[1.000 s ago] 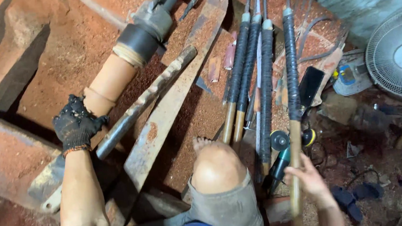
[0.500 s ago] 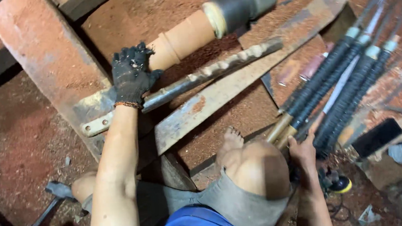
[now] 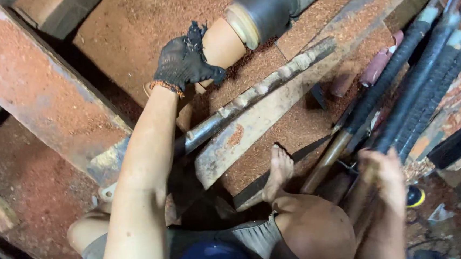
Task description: Using a lathe and hand chisels to shape a wooden cylinder.
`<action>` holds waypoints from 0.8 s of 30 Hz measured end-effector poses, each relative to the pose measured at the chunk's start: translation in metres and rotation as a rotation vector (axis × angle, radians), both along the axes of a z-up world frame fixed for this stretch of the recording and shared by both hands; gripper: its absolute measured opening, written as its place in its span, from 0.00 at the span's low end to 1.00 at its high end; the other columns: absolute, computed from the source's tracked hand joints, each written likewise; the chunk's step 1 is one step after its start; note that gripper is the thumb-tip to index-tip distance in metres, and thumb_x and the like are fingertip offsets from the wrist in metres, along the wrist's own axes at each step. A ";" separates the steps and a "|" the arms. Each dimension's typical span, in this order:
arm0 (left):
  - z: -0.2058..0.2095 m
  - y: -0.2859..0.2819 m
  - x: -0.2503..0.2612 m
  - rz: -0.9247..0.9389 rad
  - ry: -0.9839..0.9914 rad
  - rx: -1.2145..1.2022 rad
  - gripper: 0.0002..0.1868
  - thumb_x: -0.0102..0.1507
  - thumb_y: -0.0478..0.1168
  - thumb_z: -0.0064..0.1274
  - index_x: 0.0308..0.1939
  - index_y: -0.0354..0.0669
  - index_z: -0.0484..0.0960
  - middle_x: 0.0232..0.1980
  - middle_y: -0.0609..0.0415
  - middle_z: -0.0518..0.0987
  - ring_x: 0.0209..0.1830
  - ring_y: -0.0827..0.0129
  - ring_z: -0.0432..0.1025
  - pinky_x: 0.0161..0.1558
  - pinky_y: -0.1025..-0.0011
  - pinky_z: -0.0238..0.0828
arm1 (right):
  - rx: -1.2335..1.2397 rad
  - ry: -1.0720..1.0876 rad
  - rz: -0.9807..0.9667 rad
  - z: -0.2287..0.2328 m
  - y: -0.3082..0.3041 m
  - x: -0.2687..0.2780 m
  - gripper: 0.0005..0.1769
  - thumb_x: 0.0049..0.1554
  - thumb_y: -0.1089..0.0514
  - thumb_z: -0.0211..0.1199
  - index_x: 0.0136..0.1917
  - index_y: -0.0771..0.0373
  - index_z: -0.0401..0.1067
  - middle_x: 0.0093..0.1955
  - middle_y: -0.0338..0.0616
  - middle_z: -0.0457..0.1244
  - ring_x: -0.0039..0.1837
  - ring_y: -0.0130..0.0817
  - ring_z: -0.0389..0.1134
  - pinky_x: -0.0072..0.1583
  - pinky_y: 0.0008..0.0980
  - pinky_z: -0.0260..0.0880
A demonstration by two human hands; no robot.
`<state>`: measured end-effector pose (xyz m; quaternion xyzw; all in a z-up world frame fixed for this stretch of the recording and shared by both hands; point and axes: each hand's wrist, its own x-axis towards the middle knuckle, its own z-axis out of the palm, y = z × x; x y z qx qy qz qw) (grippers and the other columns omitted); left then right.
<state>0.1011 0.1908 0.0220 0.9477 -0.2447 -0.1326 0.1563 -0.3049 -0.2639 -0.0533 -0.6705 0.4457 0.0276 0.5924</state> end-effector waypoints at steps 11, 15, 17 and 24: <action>0.022 0.043 -0.116 0.061 -0.680 -0.290 0.48 0.50 0.56 0.70 0.69 0.42 0.68 0.56 0.41 0.81 0.54 0.45 0.76 0.54 0.51 0.74 | 0.438 -0.643 0.066 0.105 -0.032 -0.108 0.20 0.64 0.63 0.65 0.65 0.71 0.64 0.41 0.47 0.61 0.41 0.30 0.63 0.40 0.28 0.65; 0.031 0.026 -0.166 0.051 -0.645 -0.385 0.45 0.50 0.54 0.68 0.68 0.42 0.69 0.54 0.38 0.80 0.49 0.43 0.77 0.50 0.50 0.74 | 0.502 -0.670 0.134 0.090 -0.010 -0.129 0.17 0.64 0.64 0.64 0.62 0.73 0.64 0.40 0.49 0.62 0.39 0.32 0.64 0.39 0.30 0.67; 0.000 0.015 -0.165 0.170 -0.222 -0.257 0.28 0.57 0.51 0.61 0.59 0.47 0.78 0.47 0.41 0.83 0.43 0.45 0.79 0.44 0.50 0.76 | 0.571 -0.692 0.187 0.084 0.007 -0.141 0.15 0.64 0.64 0.64 0.59 0.75 0.64 0.40 0.51 0.63 0.38 0.34 0.64 0.39 0.32 0.68; -0.031 0.034 -0.177 0.228 -0.256 -0.208 0.13 0.62 0.46 0.54 0.47 0.48 0.84 0.32 0.40 0.81 0.31 0.45 0.78 0.33 0.48 0.74 | 0.547 -0.521 0.172 0.125 0.108 -0.116 0.22 0.56 0.67 0.61 0.62 0.72 0.61 0.43 0.52 0.64 0.36 0.35 0.66 0.36 0.33 0.68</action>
